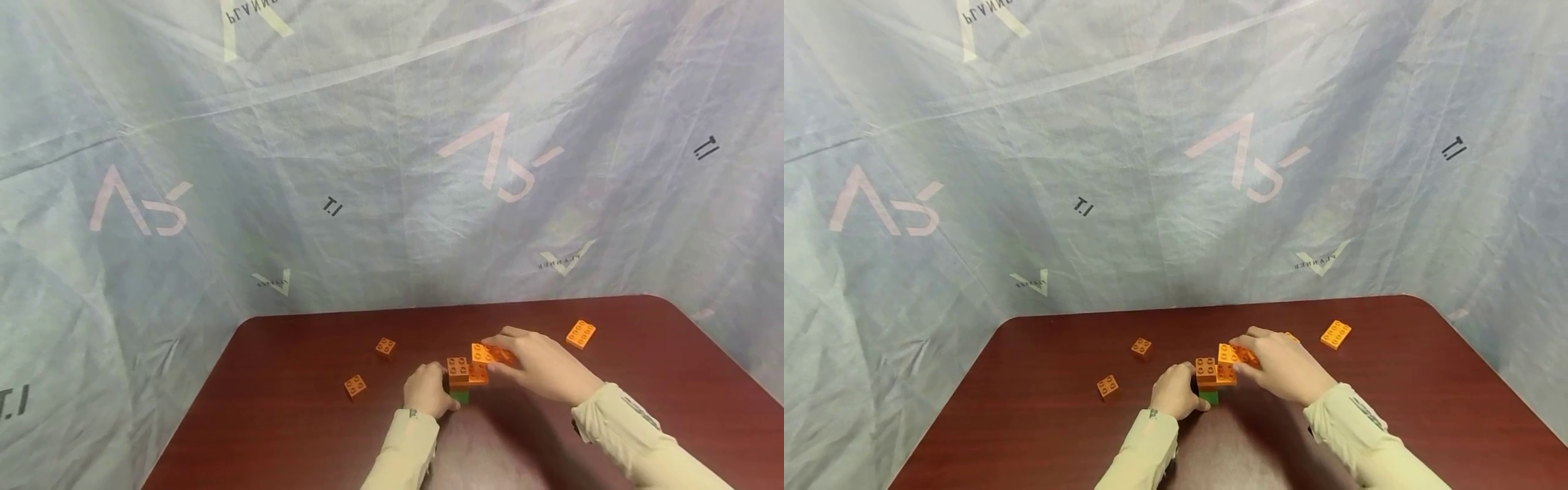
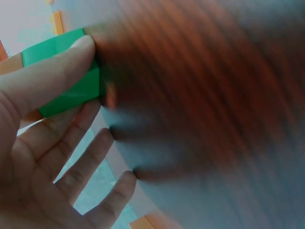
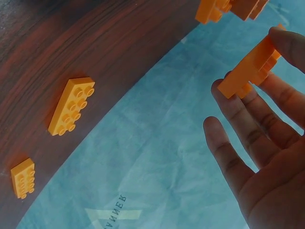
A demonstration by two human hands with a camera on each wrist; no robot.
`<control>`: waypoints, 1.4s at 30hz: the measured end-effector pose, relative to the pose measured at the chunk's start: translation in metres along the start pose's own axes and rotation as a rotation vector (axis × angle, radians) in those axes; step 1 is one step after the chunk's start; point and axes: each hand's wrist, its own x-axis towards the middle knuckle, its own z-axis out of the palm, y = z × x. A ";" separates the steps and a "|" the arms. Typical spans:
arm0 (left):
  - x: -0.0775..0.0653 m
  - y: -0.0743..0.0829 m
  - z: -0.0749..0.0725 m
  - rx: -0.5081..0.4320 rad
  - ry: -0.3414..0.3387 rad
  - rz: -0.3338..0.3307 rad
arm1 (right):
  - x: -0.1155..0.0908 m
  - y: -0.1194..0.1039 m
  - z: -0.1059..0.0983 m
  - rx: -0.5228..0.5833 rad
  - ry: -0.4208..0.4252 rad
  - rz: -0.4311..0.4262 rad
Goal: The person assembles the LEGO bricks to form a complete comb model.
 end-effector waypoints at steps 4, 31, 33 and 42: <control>0.001 -0.001 0.000 0.002 -0.008 -0.006 | 0.004 -0.003 0.002 0.004 0.007 -0.025; 0.003 -0.006 0.005 0.008 -0.020 -0.012 | 0.022 -0.015 0.018 -0.038 -0.036 -0.099; 0.003 -0.005 0.004 0.006 -0.023 -0.016 | 0.023 -0.015 0.020 -0.040 -0.032 -0.105; 0.005 -0.002 0.001 0.017 -0.033 -0.006 | 0.024 -0.014 0.022 -0.049 -0.022 -0.120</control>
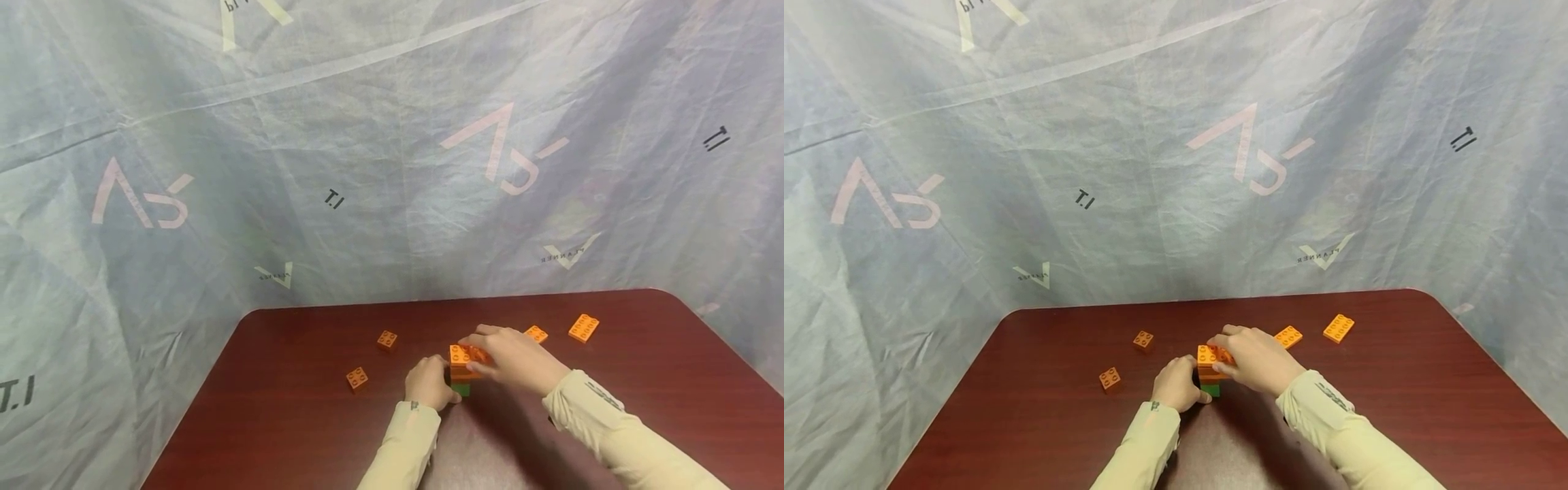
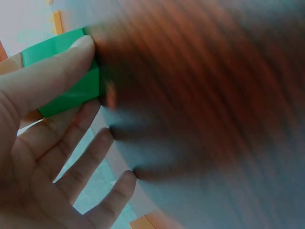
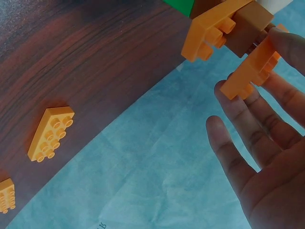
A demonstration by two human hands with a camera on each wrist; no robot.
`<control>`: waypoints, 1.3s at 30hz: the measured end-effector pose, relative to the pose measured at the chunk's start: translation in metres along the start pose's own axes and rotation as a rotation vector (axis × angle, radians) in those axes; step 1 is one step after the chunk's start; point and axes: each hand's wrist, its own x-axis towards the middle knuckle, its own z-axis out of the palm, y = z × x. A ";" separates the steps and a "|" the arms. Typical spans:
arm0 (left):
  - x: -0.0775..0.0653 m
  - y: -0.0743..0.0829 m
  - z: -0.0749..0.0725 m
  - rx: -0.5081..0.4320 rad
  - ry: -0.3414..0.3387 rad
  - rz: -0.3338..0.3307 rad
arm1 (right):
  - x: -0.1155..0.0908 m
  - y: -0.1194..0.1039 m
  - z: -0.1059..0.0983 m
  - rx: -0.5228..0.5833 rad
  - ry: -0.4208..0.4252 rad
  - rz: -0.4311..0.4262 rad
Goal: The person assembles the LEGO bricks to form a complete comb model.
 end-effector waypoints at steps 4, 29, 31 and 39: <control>0.000 0.000 0.000 -0.001 -0.013 -0.007 | 0.002 0.001 0.000 0.010 -0.001 -0.004; 0.001 0.002 -0.004 0.010 -0.019 -0.005 | 0.009 0.000 -0.005 -0.013 -0.082 0.022; 0.001 0.002 -0.004 0.006 -0.024 -0.011 | 0.010 -0.001 -0.006 -0.011 -0.086 0.024; 0.000 0.003 -0.005 -0.008 -0.029 -0.021 | 0.014 -0.003 -0.008 0.008 -0.099 0.033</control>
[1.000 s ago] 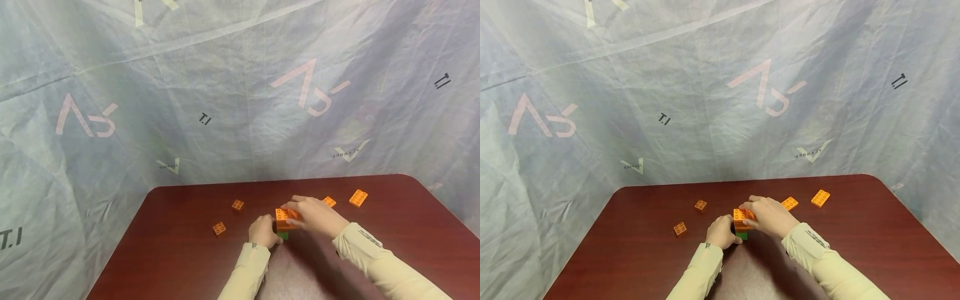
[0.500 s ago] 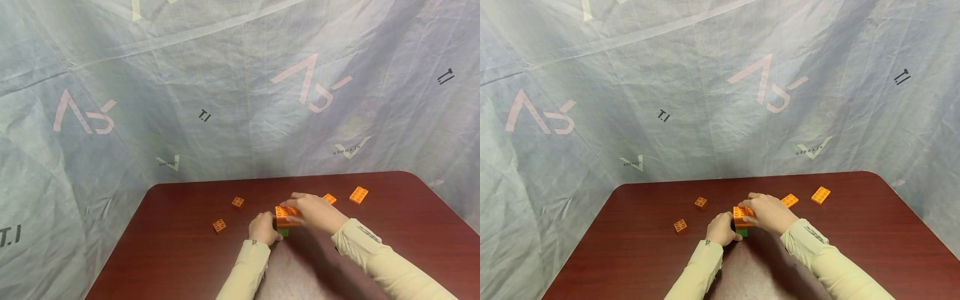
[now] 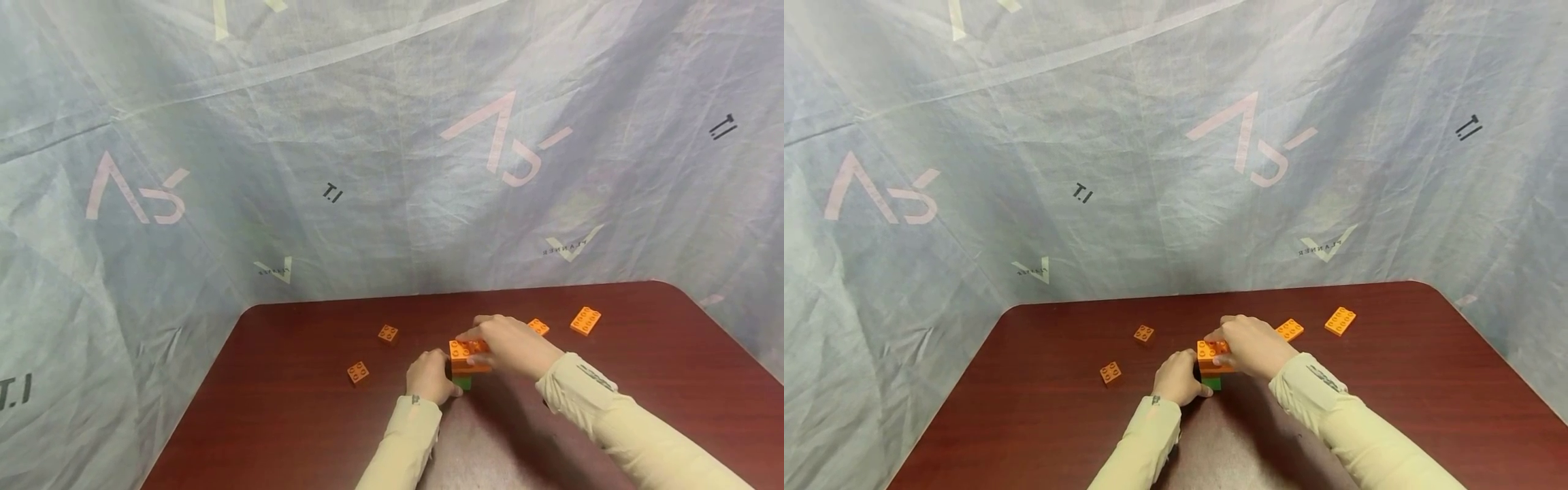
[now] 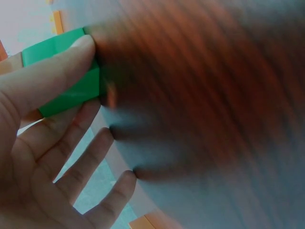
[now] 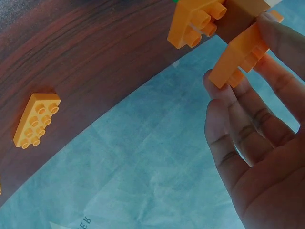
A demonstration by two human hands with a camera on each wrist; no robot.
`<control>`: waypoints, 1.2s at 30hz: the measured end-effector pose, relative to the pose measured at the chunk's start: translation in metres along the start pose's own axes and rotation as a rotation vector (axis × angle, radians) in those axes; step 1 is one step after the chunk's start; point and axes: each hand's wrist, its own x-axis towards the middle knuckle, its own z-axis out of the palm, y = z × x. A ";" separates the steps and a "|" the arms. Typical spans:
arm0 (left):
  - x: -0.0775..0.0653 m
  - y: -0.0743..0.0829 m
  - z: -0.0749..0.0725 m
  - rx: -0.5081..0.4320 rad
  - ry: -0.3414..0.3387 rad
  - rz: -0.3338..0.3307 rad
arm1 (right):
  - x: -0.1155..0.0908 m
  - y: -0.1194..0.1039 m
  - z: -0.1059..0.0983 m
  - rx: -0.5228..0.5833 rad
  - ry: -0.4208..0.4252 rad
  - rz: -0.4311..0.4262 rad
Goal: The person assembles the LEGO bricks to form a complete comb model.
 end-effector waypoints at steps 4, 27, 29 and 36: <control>0.000 0.000 0.001 -0.006 -0.002 0.001 | 0.001 -0.001 -0.001 0.021 -0.020 0.021; 0.007 0.005 0.003 0.036 -0.027 -0.009 | 0.004 0.000 -0.007 0.039 -0.095 0.097; 0.007 0.004 0.003 0.038 -0.024 -0.015 | 0.005 0.000 -0.007 0.034 -0.089 0.079; 0.005 -0.002 0.002 0.022 -0.019 -0.011 | 0.005 -0.002 -0.004 0.034 -0.066 0.051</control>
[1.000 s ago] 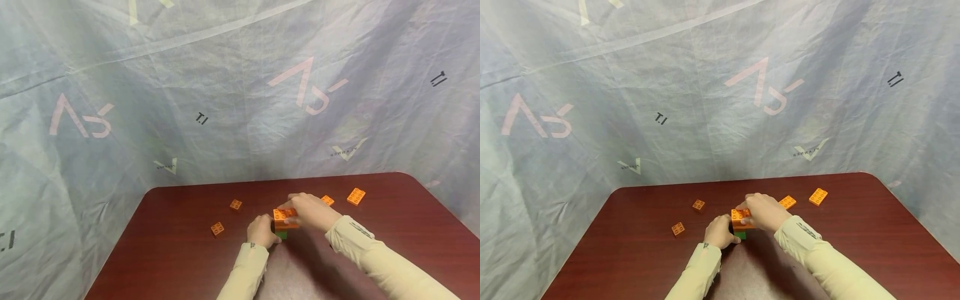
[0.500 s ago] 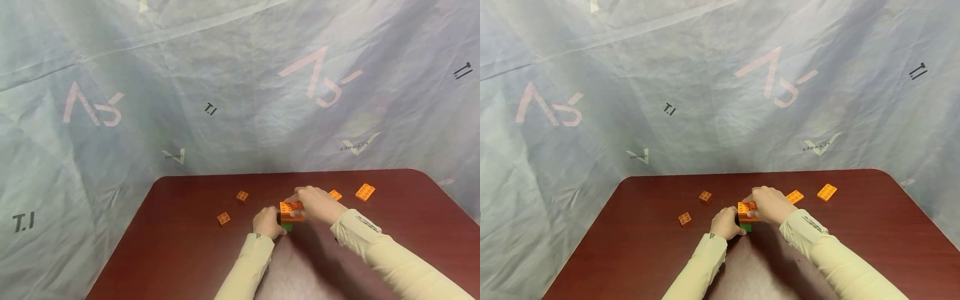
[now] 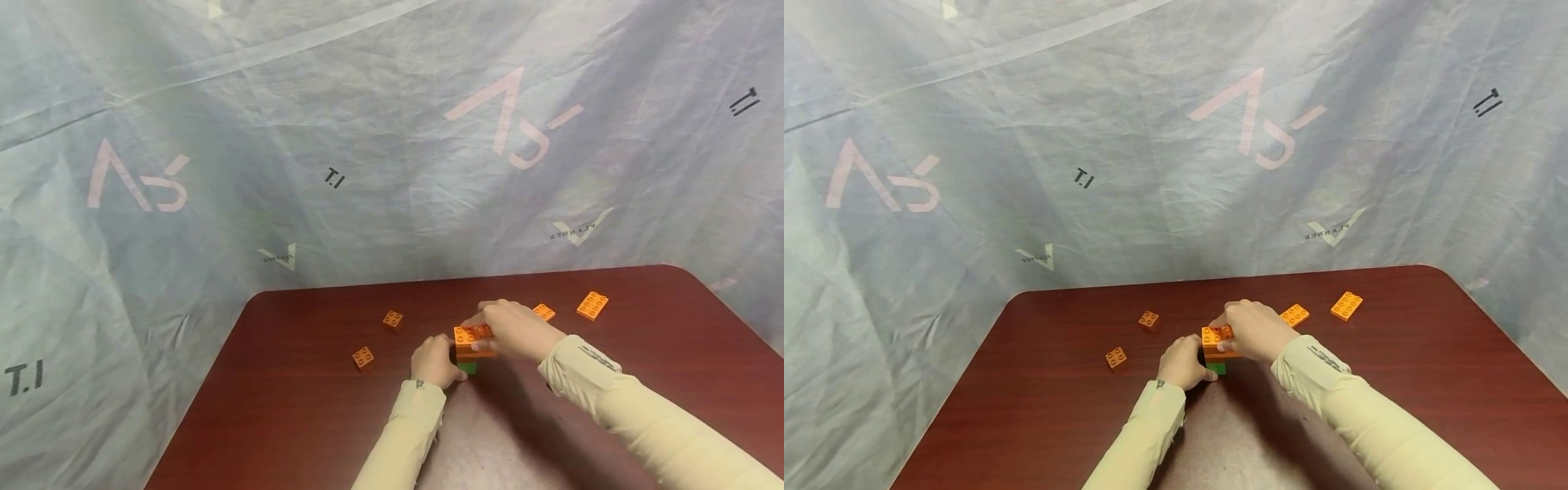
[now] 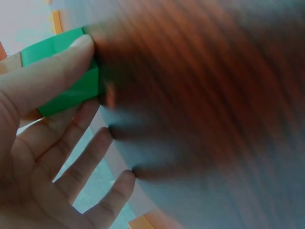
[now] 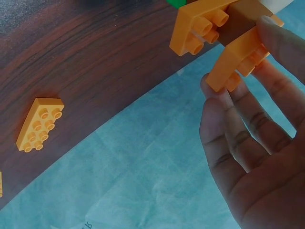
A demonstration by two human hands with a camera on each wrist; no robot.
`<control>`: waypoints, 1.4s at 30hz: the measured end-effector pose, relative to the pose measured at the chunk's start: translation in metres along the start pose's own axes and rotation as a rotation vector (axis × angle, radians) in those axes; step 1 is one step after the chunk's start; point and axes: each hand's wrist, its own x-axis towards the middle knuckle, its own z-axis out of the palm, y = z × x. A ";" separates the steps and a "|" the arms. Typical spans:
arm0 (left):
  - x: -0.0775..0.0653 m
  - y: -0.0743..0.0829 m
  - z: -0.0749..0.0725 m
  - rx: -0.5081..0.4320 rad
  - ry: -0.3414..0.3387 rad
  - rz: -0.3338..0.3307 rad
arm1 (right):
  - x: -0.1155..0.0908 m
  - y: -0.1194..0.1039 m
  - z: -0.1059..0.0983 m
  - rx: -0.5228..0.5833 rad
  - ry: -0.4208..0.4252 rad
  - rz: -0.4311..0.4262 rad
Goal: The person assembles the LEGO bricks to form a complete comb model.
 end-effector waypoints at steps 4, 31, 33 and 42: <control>0.000 0.000 0.000 -0.006 0.009 0.013 | -0.002 0.001 0.000 0.008 0.001 0.007; -0.003 0.002 -0.004 -0.053 -0.013 0.024 | -0.001 0.016 0.011 0.161 -0.004 0.048; -0.003 0.002 -0.004 -0.052 -0.011 0.025 | -0.001 0.016 0.011 0.172 -0.006 0.052; -0.002 0.000 -0.001 -0.052 0.001 0.024 | -0.001 0.017 0.012 0.215 -0.015 0.070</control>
